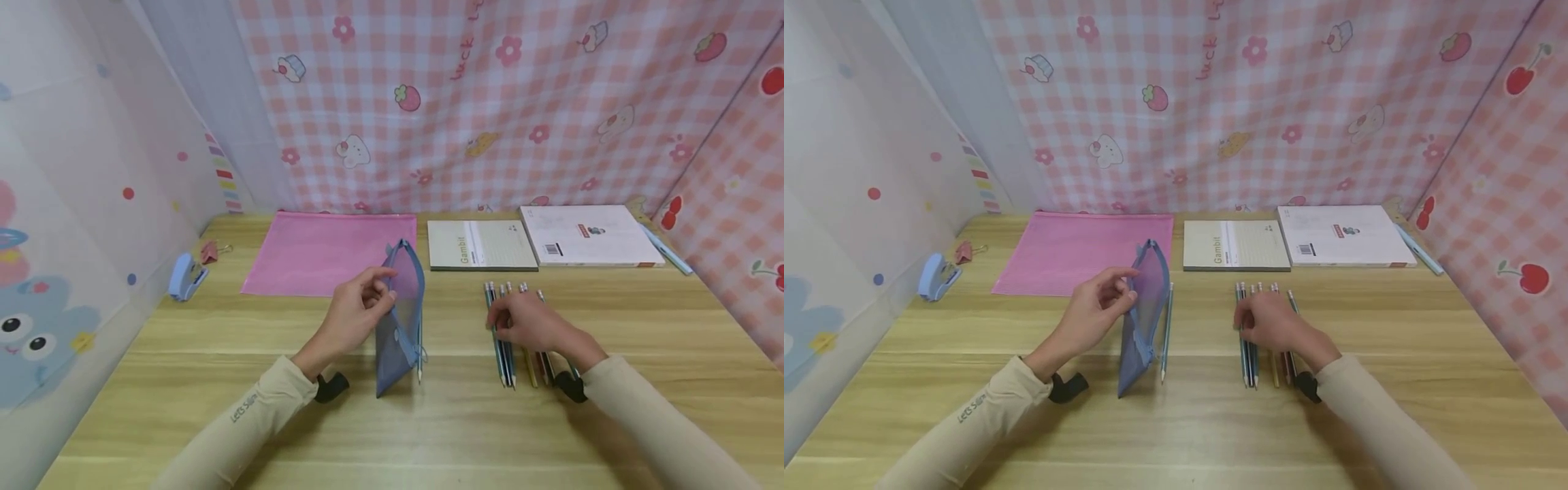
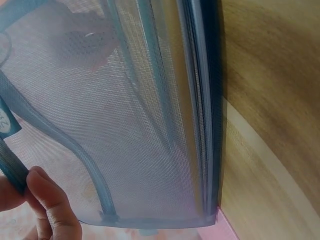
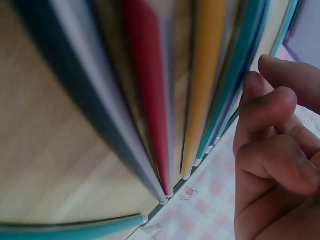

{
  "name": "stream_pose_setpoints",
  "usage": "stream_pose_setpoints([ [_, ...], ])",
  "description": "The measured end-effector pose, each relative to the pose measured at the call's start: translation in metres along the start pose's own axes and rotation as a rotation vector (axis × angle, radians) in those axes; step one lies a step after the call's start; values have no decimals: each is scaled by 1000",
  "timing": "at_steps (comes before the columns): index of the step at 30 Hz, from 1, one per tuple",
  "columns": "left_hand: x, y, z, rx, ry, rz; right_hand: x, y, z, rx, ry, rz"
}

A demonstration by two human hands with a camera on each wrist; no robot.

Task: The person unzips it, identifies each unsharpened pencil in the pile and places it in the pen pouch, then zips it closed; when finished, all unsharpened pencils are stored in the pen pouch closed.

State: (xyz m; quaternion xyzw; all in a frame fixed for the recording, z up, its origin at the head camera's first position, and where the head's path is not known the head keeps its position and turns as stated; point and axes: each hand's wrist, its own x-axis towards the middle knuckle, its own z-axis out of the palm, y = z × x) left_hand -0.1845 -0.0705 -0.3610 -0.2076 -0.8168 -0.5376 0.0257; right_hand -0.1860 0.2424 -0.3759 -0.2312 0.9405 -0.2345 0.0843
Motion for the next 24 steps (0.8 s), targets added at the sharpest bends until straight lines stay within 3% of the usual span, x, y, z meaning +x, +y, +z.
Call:
stream_pose_setpoints([
  [7,0,1,-1,-2,-10,-1,7,2,3,-71,15,0],
  [15,-2,0,-2,-9,-15,-8,6,2,-3,-29,40,48],
  [24,-1,-3,-1,-10,-15,-10,11,1,-5,-70,-39,104],
])
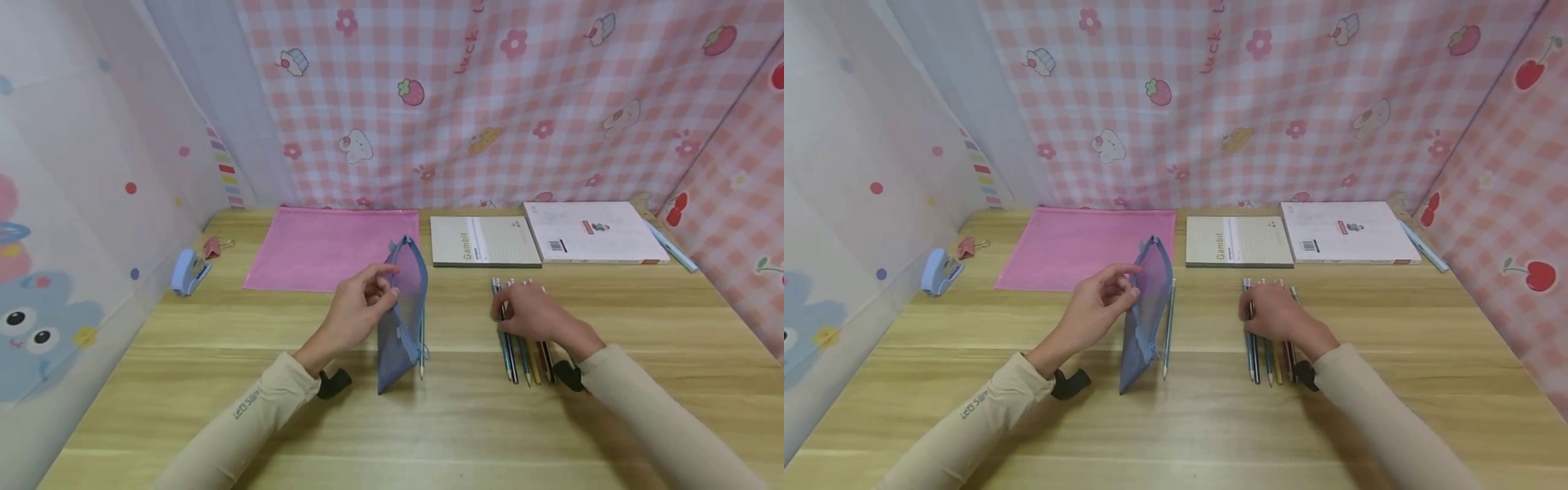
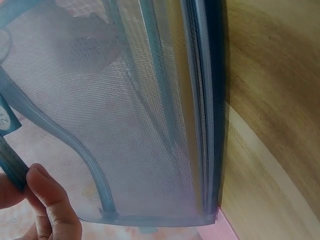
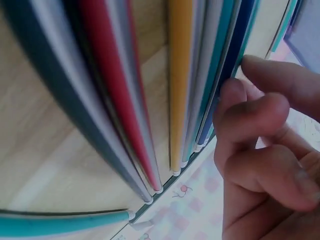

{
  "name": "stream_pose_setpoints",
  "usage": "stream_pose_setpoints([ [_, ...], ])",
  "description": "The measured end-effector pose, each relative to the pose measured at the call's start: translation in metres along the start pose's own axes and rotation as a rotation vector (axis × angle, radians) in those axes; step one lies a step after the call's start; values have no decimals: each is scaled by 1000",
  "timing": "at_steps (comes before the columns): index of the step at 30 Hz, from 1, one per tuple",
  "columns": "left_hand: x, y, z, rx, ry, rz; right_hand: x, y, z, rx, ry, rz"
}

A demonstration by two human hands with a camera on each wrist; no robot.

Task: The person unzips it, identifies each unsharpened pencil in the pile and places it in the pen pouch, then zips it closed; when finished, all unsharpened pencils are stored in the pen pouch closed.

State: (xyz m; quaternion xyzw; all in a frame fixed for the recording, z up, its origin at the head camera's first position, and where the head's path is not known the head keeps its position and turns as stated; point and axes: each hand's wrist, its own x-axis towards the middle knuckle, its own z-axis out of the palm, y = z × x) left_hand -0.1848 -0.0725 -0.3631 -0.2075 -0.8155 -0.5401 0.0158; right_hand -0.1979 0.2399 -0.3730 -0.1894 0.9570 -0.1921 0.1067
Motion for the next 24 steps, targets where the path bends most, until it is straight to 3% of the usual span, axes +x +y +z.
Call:
stream_pose_setpoints([
  [6,0,1,0,6,0,-2,0,-2,-2,15,-24,25],
  [18,0,1,2,9,0,1,10,-7,5,1,-47,-87],
  [24,1,2,3,4,-7,-1,16,-16,9,-45,-51,7],
])
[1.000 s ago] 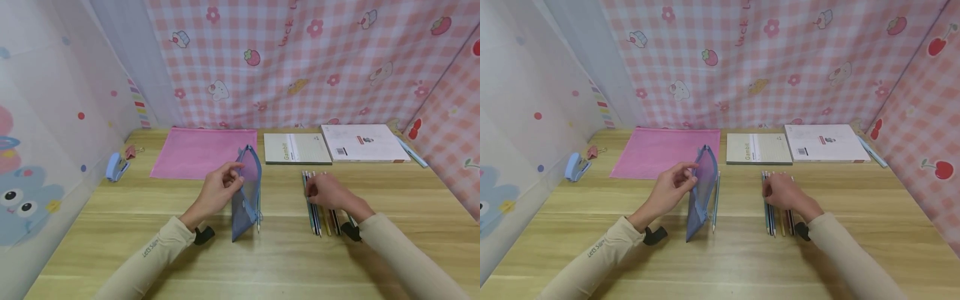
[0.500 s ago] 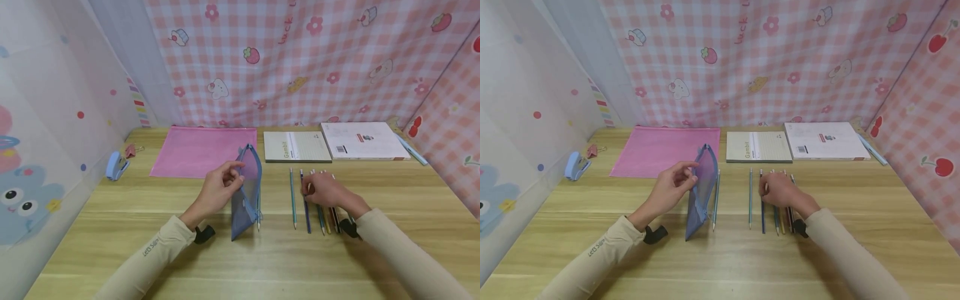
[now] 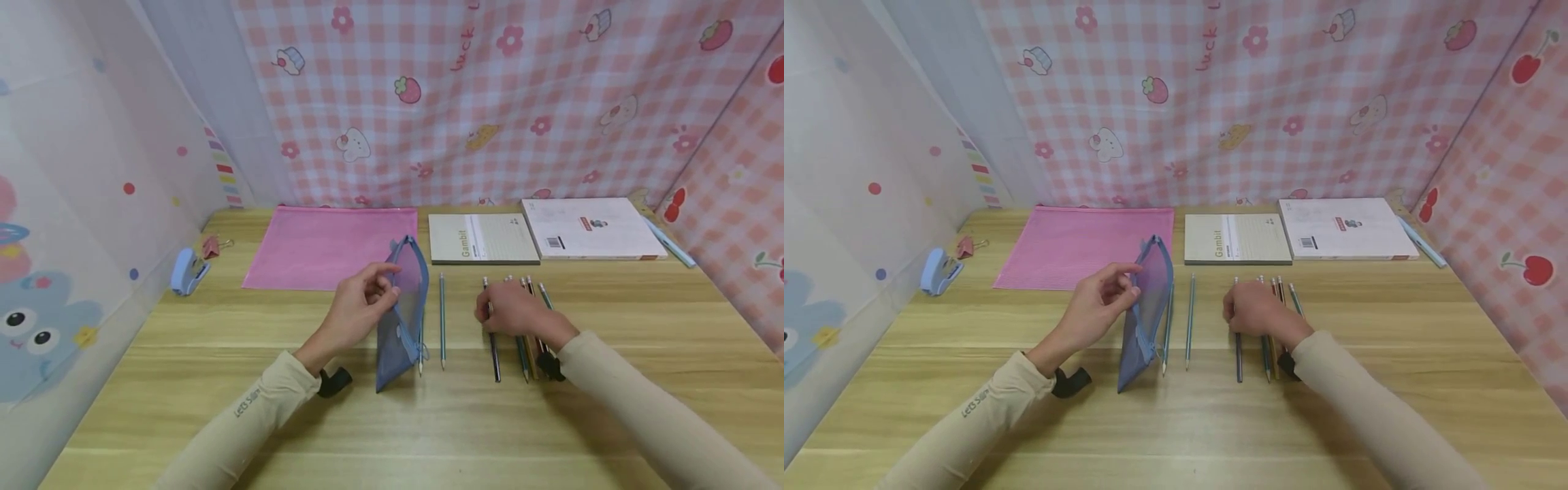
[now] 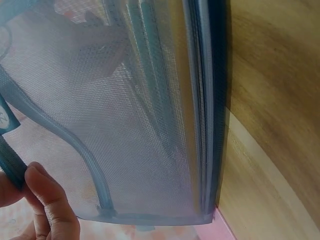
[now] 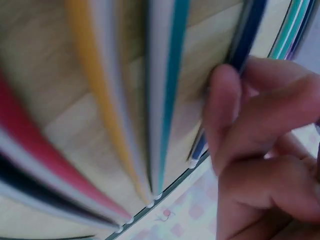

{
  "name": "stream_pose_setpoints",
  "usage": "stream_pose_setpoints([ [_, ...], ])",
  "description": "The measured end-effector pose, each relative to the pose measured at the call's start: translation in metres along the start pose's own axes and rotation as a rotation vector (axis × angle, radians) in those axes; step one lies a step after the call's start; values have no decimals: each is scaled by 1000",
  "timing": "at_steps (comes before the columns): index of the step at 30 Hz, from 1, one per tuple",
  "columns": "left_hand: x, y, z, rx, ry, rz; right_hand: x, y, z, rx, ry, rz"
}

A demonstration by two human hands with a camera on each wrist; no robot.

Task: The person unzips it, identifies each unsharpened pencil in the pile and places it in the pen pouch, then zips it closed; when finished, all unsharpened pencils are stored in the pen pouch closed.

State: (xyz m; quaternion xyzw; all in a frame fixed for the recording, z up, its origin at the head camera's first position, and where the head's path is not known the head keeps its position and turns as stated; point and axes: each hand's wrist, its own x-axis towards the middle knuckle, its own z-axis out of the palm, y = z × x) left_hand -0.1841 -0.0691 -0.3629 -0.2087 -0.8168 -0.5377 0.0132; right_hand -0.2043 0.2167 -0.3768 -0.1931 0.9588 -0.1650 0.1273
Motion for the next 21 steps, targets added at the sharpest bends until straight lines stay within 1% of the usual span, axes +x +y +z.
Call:
stream_pose_setpoints([
  [3,0,1,1,-8,6,-3,3,-3,-2,19,-21,60],
  [5,0,1,1,-13,11,-7,4,-3,-5,41,-18,75],
  [8,-1,1,3,-20,9,-10,2,-2,-9,119,-21,106],
  [10,-1,1,4,-24,2,-11,0,-2,-14,178,-5,116],
  [14,-1,2,6,-34,-7,-12,-5,-11,-28,227,73,80],
  [17,-1,3,6,-44,-6,-10,-8,-25,-43,251,142,13],
  [18,-1,3,7,-48,-6,-8,-9,-31,-47,272,161,-3],
  [21,0,5,8,-56,-6,-6,-9,-47,-57,382,212,-41],
])
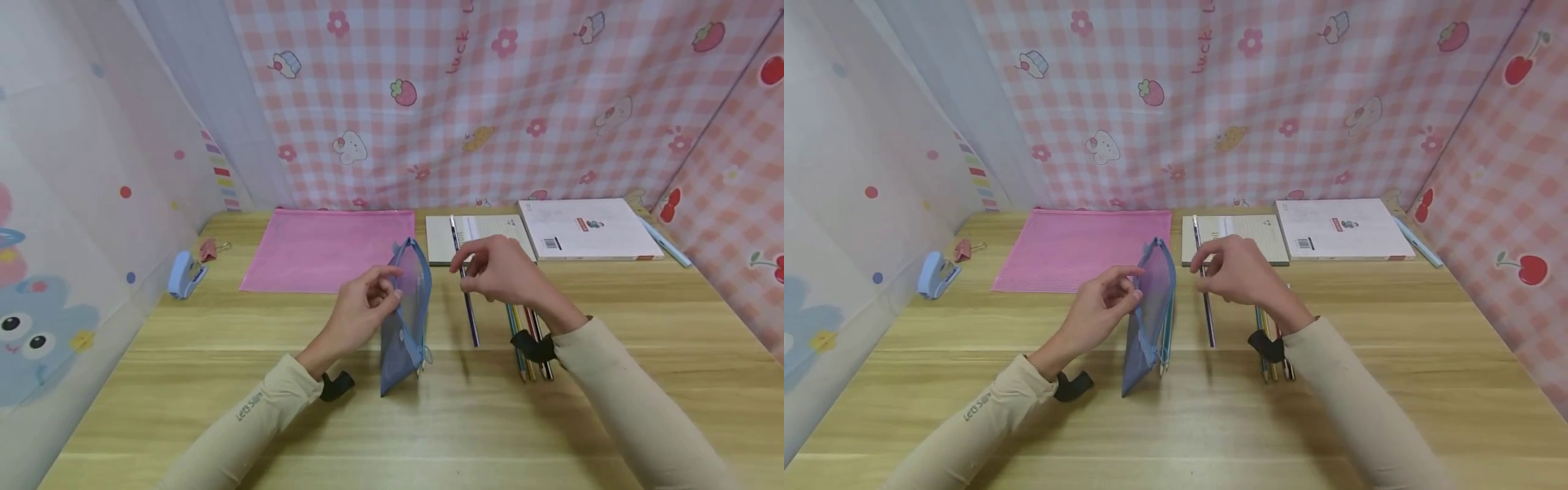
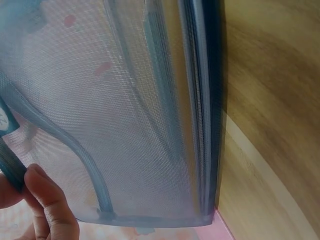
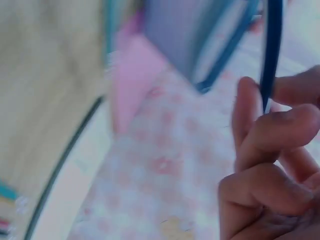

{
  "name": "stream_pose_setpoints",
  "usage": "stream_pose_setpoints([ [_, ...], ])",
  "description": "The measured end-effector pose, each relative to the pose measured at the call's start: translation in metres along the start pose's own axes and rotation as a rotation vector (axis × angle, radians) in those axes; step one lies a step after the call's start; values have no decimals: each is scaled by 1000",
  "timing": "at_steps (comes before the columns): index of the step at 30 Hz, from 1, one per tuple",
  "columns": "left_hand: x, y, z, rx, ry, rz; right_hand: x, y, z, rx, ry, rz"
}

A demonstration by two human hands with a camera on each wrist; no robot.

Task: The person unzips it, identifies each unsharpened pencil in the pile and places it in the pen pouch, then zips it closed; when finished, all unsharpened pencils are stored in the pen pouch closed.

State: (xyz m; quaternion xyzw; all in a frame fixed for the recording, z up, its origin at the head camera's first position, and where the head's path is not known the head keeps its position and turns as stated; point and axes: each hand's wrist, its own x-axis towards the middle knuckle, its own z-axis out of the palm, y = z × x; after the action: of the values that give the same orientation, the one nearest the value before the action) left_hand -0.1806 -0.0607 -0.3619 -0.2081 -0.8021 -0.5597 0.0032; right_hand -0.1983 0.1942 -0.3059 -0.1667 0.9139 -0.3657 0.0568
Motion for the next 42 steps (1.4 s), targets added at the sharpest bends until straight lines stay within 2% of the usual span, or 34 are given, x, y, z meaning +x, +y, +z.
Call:
stream_pose_setpoints([
  [6,0,0,0,5,7,3,13,-21,17,265,119,-54],
  [9,-1,1,0,16,9,14,19,-24,32,299,134,-60],
  [13,0,1,0,24,23,28,24,-25,49,223,67,-24],
  [18,-1,-1,0,16,55,22,26,-30,55,51,-116,10],
  [21,-2,-1,-1,14,55,25,29,-34,54,-20,-196,-15],
  [24,-2,-1,-1,10,49,31,31,-35,53,-59,-211,-58],
  [27,-2,-2,0,7,44,36,29,-33,47,-77,-151,-116],
  [31,-1,-1,0,5,42,27,17,-18,24,-26,16,-123],
  [34,-1,-2,-2,1,46,14,6,1,0,-5,73,-80],
  [36,-2,-2,-4,-1,39,5,-2,16,-13,-45,52,-50],
  [42,0,-2,-9,4,-35,13,-27,71,-27,-278,-163,-37],
])
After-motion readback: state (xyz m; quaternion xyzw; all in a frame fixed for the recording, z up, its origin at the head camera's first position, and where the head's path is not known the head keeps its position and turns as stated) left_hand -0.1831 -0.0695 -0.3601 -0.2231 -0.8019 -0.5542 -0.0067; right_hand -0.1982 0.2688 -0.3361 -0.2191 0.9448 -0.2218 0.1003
